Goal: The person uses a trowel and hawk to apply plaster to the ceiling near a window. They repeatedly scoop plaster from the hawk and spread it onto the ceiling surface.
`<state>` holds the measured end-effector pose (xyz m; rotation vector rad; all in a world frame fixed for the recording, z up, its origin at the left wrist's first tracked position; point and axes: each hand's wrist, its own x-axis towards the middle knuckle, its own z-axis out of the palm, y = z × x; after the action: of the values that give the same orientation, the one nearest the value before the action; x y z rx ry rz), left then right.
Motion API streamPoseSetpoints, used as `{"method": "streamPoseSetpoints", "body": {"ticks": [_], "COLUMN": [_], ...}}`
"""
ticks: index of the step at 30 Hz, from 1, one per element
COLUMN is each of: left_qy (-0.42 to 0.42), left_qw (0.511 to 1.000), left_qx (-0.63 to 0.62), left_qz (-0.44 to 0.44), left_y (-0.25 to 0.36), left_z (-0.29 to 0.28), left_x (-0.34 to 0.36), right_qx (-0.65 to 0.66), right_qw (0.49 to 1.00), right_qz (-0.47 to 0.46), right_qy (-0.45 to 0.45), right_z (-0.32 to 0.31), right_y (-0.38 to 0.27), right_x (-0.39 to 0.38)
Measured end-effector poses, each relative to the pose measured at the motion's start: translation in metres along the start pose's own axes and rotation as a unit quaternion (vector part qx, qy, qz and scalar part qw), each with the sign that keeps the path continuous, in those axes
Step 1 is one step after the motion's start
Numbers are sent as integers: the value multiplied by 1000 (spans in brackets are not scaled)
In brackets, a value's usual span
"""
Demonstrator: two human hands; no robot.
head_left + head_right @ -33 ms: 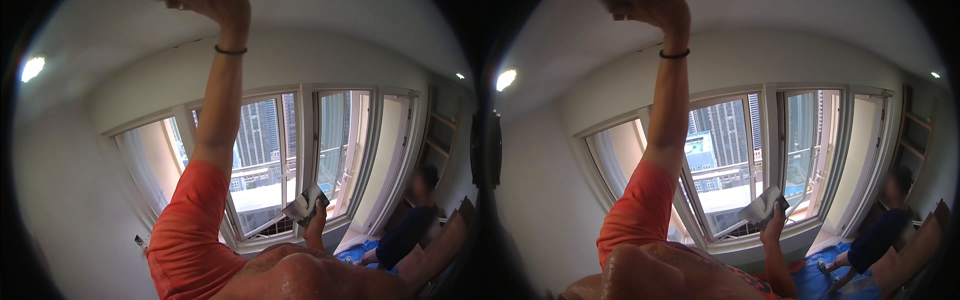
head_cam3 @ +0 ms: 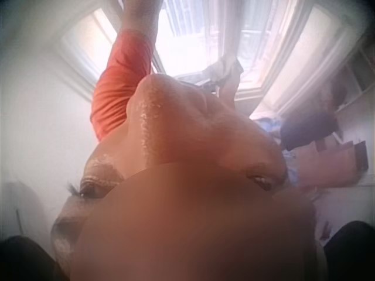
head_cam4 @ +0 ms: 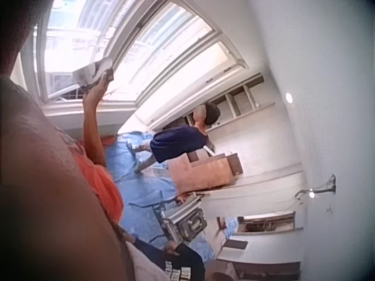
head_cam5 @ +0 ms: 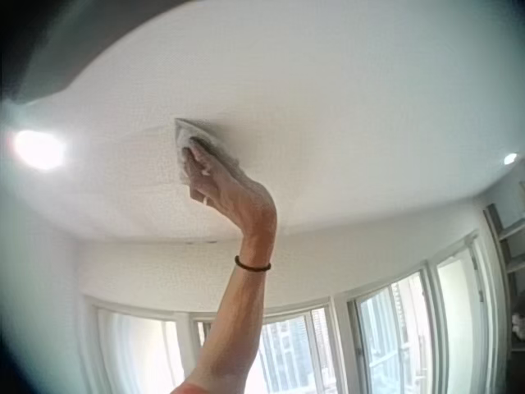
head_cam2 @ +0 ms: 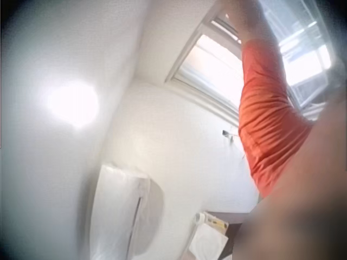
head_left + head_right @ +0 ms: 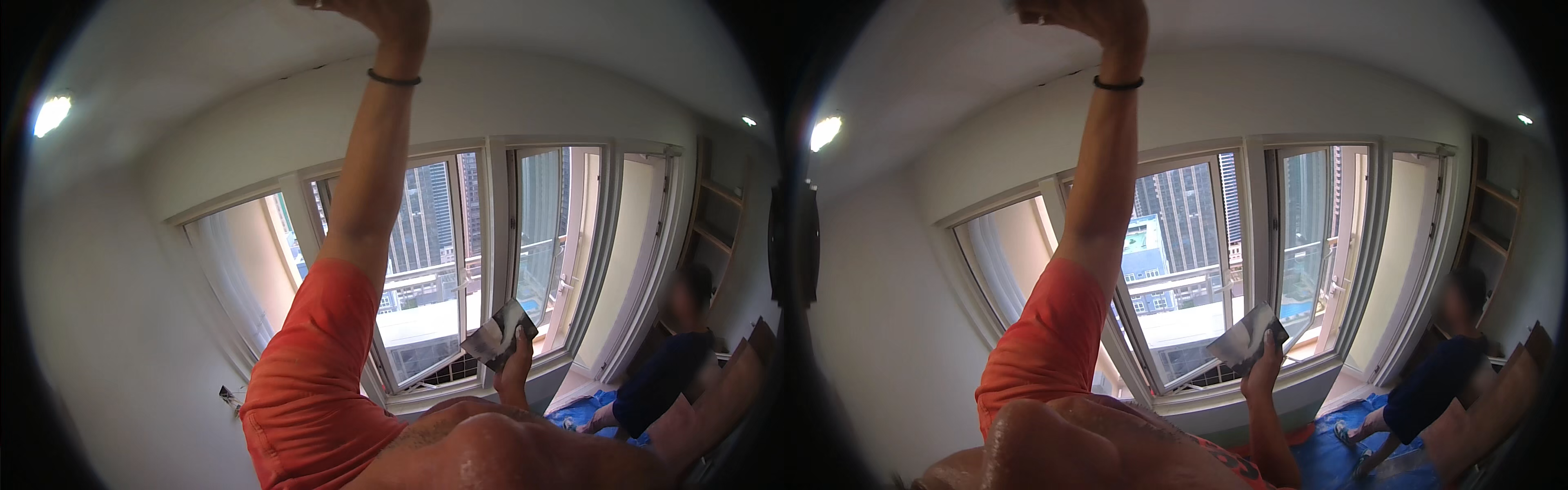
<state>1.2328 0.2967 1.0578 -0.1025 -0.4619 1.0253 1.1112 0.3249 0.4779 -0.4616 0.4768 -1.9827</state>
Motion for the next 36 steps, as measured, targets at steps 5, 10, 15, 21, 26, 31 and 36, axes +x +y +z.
{"method": "streamPoseSetpoints", "body": {"ticks": [5, 10, 15, 21, 26, 31, 36], "left_qy": [-114, -256, -377, -542, -644, -814, -496], "left_qw": [993, 965, 807, 464, 435, 359, 385], "left_qx": [-34, -40, -433, -586, -551, -384, -1], "left_qz": [14, 42, -137, -385, -304, -247, -778], "left_y": [65, 84, 84, 79, 45, -60, -72], "left_z": [22, -11, -167, -412, -474, -537, -596], "left_x": [-53, -78, -96, -92, -98, -96, -91], "right_qx": [4, -6, 56, 170, 215, 140, 78], "right_qw": [1000, 999, 998, 975, 946, 984, 996], "right_qz": [-5, -41, -34, 93, 192, 103, -25], "right_qy": [18, 22, -8, -109, -149, -44, -37], "right_z": [-2, -5, -5, 25, 33, 56, 84], "right_y": [-7, -23, -24, -8, 22, 59, 85], "right_x": [-13, -12, -6, -21, -34, -37, -22]}}
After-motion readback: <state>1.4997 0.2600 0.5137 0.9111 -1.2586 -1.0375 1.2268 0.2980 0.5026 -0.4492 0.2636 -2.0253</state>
